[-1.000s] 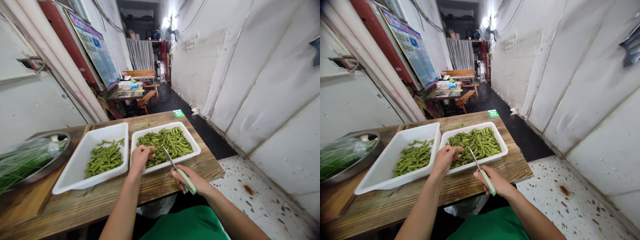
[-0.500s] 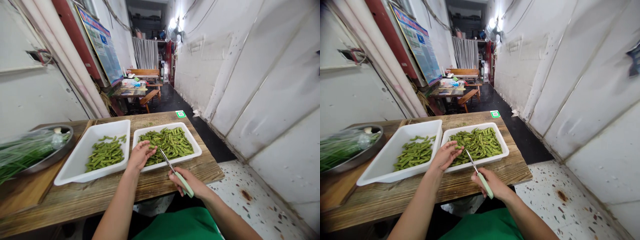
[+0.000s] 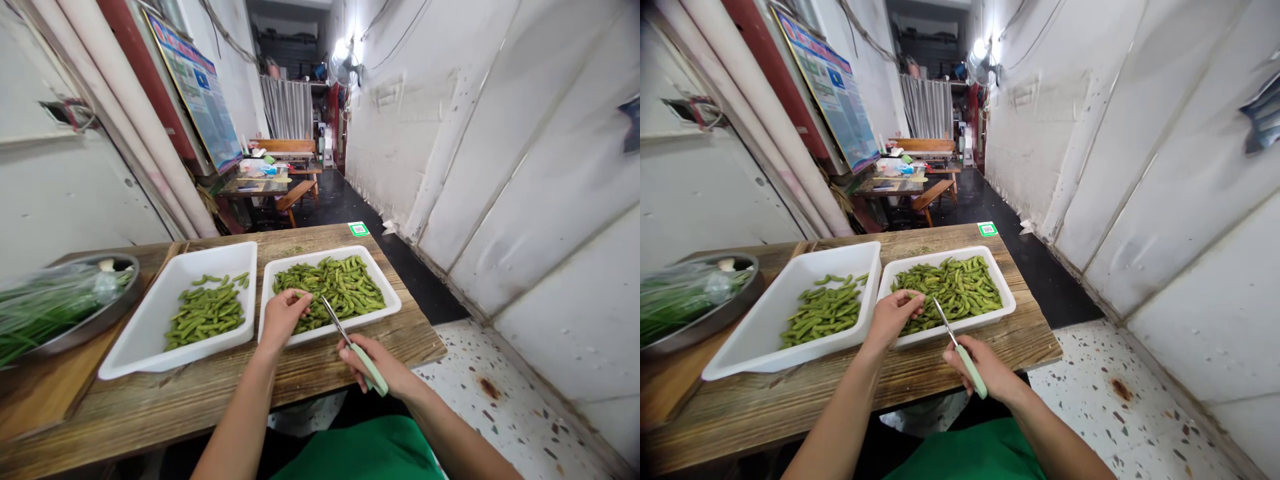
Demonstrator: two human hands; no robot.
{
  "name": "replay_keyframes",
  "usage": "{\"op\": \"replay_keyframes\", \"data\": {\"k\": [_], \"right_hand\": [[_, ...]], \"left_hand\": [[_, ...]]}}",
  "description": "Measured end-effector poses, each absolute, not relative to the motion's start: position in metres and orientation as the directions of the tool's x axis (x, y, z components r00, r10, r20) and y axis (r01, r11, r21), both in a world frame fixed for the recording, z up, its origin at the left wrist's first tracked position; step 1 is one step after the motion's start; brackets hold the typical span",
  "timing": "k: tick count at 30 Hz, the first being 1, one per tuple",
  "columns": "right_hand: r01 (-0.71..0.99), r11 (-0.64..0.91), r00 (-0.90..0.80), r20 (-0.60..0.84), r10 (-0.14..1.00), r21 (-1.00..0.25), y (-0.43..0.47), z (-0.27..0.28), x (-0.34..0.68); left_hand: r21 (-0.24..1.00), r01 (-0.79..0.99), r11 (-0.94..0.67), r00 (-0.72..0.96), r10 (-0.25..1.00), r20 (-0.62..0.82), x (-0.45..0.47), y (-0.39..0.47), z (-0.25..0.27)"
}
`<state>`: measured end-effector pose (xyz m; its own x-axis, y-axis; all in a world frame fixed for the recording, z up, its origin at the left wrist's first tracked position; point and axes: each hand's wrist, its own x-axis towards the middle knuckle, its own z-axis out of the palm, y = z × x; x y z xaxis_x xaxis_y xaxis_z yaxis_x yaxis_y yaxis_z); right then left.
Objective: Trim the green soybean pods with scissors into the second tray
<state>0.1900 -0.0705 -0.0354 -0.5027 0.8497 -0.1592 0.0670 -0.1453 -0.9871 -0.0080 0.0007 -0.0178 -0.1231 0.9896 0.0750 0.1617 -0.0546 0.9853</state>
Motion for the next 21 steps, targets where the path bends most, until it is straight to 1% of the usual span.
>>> {"op": "replay_keyframes", "data": {"k": [4,6,8,10,15,21], "right_hand": [[0.057,-0.149,-0.483,-0.158,0.861,-0.987,-0.068,-0.034,0.190],[0.070,-0.144,-0.473,-0.160,0.867,-0.987,-0.067,-0.033,0.189],[0.087,-0.136,-0.467,-0.161,0.869,-0.987,-0.065,-0.031,0.189],[0.102,-0.134,-0.465,-0.167,0.869,-0.986,-0.064,-0.030,0.190],[0.111,-0.155,-0.442,-0.189,0.877,-0.982,-0.063,-0.030,0.190],[0.132,-0.161,-0.475,-0.205,0.856,-0.978,-0.063,-0.028,0.187]], "left_hand": [[0.994,0.081,-0.074,-0.042,0.996,0.077,-0.007,0.001,-0.017],[0.990,0.112,-0.082,0.020,0.997,0.080,-0.007,0.000,-0.015],[0.978,0.188,-0.092,0.067,0.994,0.081,-0.006,-0.001,-0.014],[0.969,0.231,-0.091,0.065,0.995,0.078,-0.006,-0.002,-0.013],[0.983,0.177,-0.044,0.044,0.998,0.037,-0.005,-0.005,-0.010],[0.984,0.176,-0.005,0.104,0.994,-0.013,-0.002,-0.007,-0.004]]}}
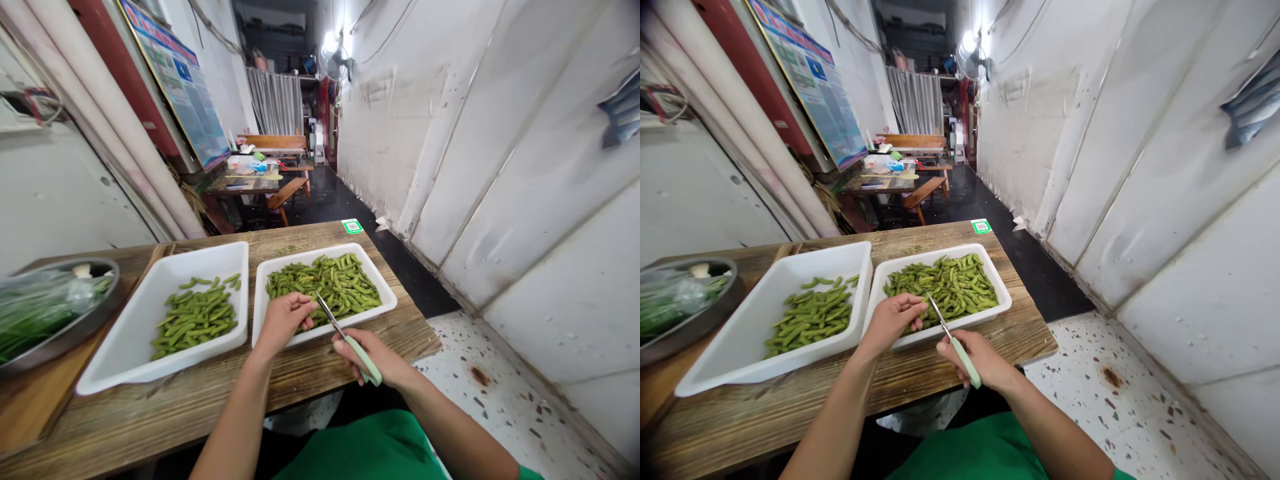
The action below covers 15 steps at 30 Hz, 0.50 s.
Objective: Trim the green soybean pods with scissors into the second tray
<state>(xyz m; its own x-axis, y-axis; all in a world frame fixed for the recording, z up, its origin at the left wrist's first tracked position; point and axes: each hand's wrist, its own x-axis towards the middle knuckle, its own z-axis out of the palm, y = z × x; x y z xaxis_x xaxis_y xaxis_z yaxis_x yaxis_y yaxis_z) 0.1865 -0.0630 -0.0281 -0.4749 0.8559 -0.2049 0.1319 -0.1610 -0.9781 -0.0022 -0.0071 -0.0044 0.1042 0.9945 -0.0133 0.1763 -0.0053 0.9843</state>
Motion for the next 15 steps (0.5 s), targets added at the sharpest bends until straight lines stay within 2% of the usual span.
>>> {"op": "replay_keyframes", "data": {"k": [6,11,15], "right_hand": [[0.135,-0.140,-0.472,-0.188,0.862,-0.981,-0.0593,-0.0262,0.1823],[0.145,-0.152,-0.462,-0.203,0.863,-0.978,-0.0583,-0.0227,0.1834],[0.114,-0.193,-0.465,-0.224,0.856,-0.974,-0.0590,-0.0239,0.1842]], "left_hand": [[0.976,0.215,0.024,0.192,0.979,-0.067,-0.0021,-0.0069,-0.0023],[0.973,0.222,0.060,0.198,0.975,-0.105,-0.0029,-0.0061,-0.0026],[0.985,0.152,0.080,0.160,0.982,-0.104,-0.0039,-0.0042,-0.0061]]}}
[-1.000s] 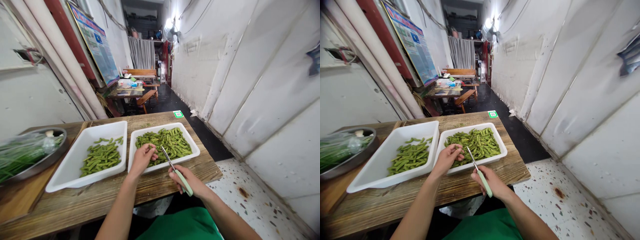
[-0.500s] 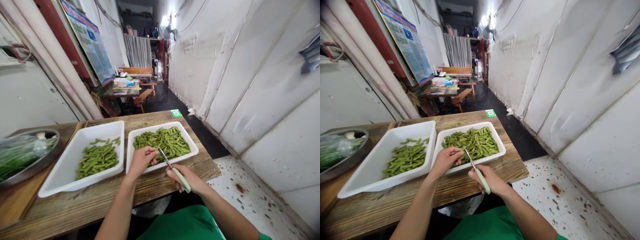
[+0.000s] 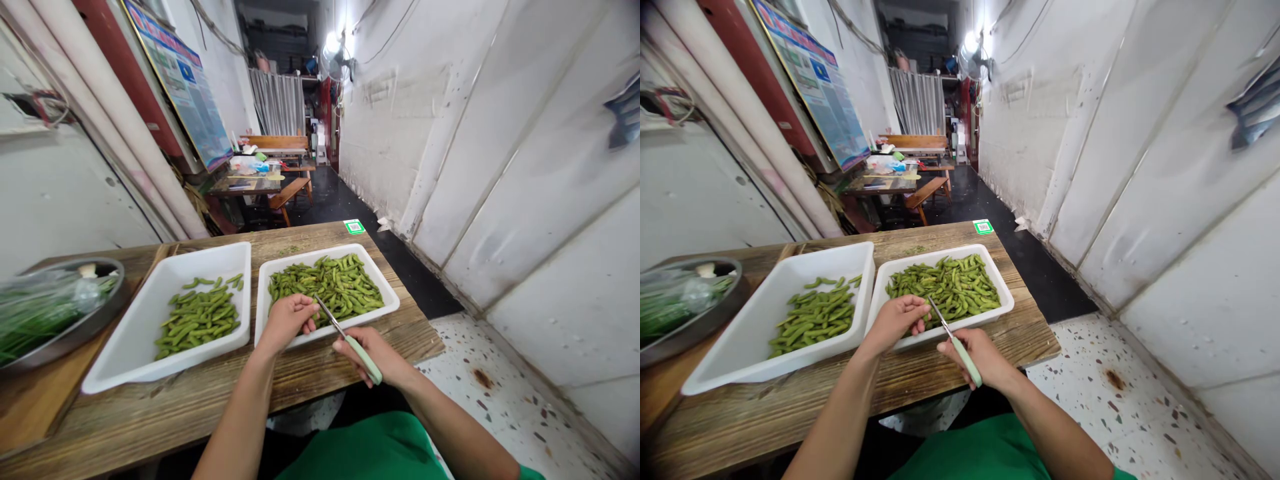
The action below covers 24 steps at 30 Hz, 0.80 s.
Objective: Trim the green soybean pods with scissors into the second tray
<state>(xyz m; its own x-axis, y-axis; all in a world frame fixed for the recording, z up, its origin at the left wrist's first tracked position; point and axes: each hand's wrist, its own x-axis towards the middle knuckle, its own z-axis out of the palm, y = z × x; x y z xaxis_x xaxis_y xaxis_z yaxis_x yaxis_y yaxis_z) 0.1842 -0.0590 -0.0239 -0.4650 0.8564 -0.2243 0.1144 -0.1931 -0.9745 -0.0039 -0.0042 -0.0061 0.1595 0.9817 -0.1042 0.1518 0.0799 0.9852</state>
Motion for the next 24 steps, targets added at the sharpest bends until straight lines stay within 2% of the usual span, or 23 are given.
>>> {"op": "replay_keyframes", "data": {"k": [4,7,10,15,24], "right_hand": [[0.060,-0.213,-0.470,-0.216,0.856,-0.975,-0.061,-0.025,0.185],[0.030,-0.242,-0.512,-0.223,0.830,-0.970,-0.063,-0.024,0.184],[0.041,-0.245,-0.551,-0.226,0.803,-0.969,-0.064,-0.025,0.183],[0.077,-0.162,-0.537,-0.178,0.825,-0.984,-0.063,-0.026,0.180],[0.099,-0.196,-0.527,-0.218,0.821,-0.976,-0.063,-0.015,0.174]], "left_hand": [[0.998,0.058,0.023,-0.021,1.000,-0.021,-0.007,-0.002,-0.010],[0.991,-0.122,0.063,-0.113,0.991,-0.077,-0.009,-0.002,-0.009],[0.964,-0.231,0.131,-0.082,0.985,-0.154,-0.009,-0.003,-0.005],[0.964,-0.231,0.136,-0.058,0.986,-0.153,-0.009,-0.004,-0.005],[0.969,-0.216,0.117,-0.011,0.992,-0.122,-0.008,-0.006,-0.007]]}}
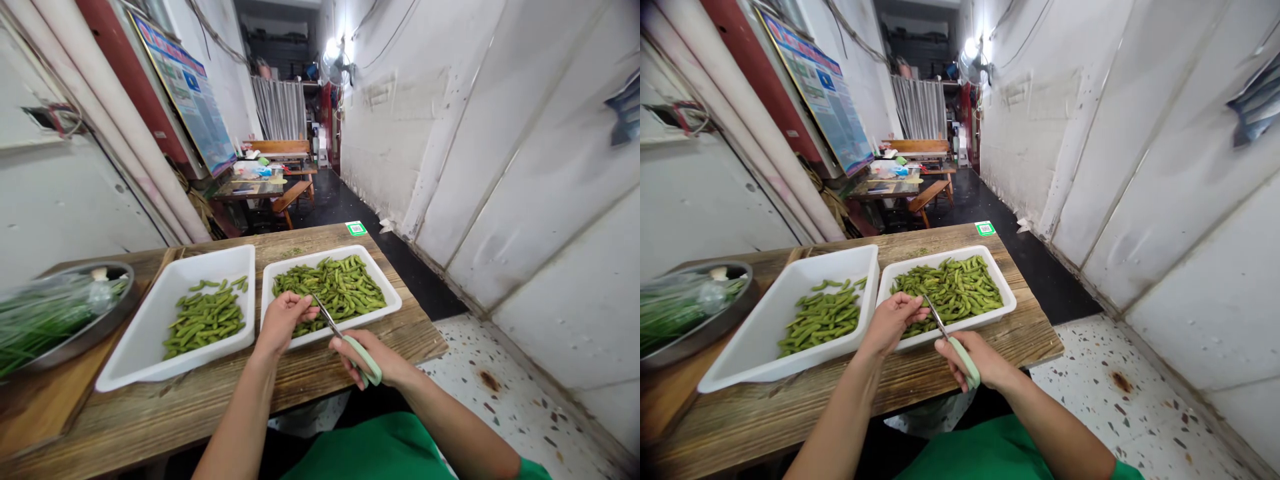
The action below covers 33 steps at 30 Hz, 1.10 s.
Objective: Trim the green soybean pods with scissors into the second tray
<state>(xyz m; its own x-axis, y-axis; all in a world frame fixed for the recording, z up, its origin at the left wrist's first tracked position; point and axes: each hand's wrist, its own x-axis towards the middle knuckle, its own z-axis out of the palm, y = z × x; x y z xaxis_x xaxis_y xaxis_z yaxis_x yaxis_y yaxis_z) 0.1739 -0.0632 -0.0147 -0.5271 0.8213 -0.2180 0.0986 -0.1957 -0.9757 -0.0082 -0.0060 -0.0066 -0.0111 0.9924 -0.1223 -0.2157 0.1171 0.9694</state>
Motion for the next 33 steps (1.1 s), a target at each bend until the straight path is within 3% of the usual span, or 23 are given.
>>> {"op": "replay_keyframes", "data": {"k": [10,16,33], "right_hand": [[0.082,-0.260,-0.518,-0.264,0.814,-0.962,-0.064,-0.027,0.168],[-0.033,-0.314,-0.566,-0.241,0.788,-0.949,-0.065,-0.031,0.168],[-0.044,-0.315,-0.510,-0.250,0.823,-0.948,-0.067,-0.035,0.164]], "left_hand": [[0.968,-0.204,0.145,0.015,0.989,-0.145,-0.008,-0.005,-0.009],[0.969,-0.181,0.168,0.036,0.986,-0.164,-0.005,-0.007,-0.006],[0.976,-0.143,0.161,0.040,0.987,-0.157,-0.003,-0.008,-0.006]]}}
